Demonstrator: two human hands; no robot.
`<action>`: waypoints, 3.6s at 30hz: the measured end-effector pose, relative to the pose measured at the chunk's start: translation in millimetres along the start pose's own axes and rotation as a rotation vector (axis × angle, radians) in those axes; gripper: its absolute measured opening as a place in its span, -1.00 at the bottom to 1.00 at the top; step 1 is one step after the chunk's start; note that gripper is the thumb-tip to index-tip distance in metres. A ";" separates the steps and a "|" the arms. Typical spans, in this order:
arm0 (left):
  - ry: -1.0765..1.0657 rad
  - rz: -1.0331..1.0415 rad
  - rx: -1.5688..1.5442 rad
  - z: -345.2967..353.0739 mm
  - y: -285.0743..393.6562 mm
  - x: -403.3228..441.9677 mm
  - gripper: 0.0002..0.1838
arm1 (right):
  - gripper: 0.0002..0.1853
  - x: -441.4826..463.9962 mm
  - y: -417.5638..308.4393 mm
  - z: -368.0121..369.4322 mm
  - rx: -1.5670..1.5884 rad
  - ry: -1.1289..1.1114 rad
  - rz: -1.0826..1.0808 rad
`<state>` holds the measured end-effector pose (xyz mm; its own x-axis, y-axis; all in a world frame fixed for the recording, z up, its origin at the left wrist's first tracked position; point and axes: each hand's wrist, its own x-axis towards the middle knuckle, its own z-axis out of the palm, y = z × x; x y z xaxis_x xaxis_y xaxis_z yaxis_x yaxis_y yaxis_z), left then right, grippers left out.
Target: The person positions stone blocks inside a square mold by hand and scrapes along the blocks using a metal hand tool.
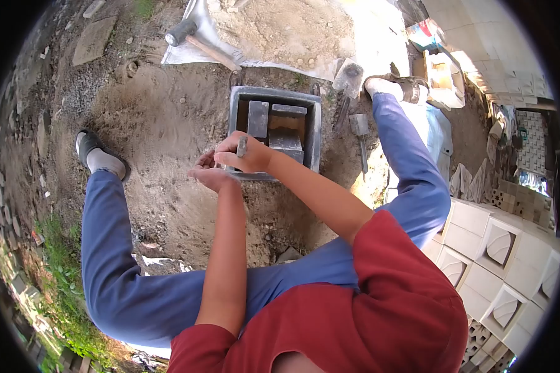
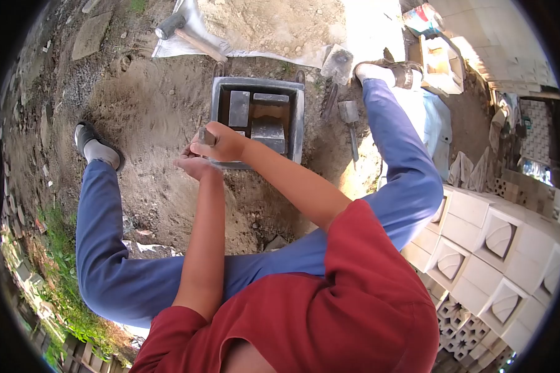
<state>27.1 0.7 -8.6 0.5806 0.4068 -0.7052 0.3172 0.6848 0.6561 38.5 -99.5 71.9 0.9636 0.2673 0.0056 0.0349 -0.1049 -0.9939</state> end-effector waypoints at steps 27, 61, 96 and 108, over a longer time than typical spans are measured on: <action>-0.054 0.035 0.163 -7.3 -4.0 3.9 -0.22 | -0.57 -6.3 -26.3 -5.0 0.086 0.111 0.106; -0.670 1.365 1.394 8.1 13.7 -52.9 -0.06 | -0.44 -71.8 -131.0 -91.4 0.467 0.679 -0.273; -0.762 1.086 1.525 82.2 18.3 -47.6 0.36 | -0.48 -23.2 -85.9 -139.1 0.441 0.675 -0.328; -0.599 0.841 1.607 79.7 21.1 -39.2 0.27 | -0.46 26.2 -35.9 -129.6 0.317 0.601 -0.203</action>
<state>70.8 -49.0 54.3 0.9665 -0.1860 -0.1767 -0.0530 -0.8186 0.5719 96.9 -212.9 122.0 0.9290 -0.3321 0.1635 0.2386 0.1995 -0.9504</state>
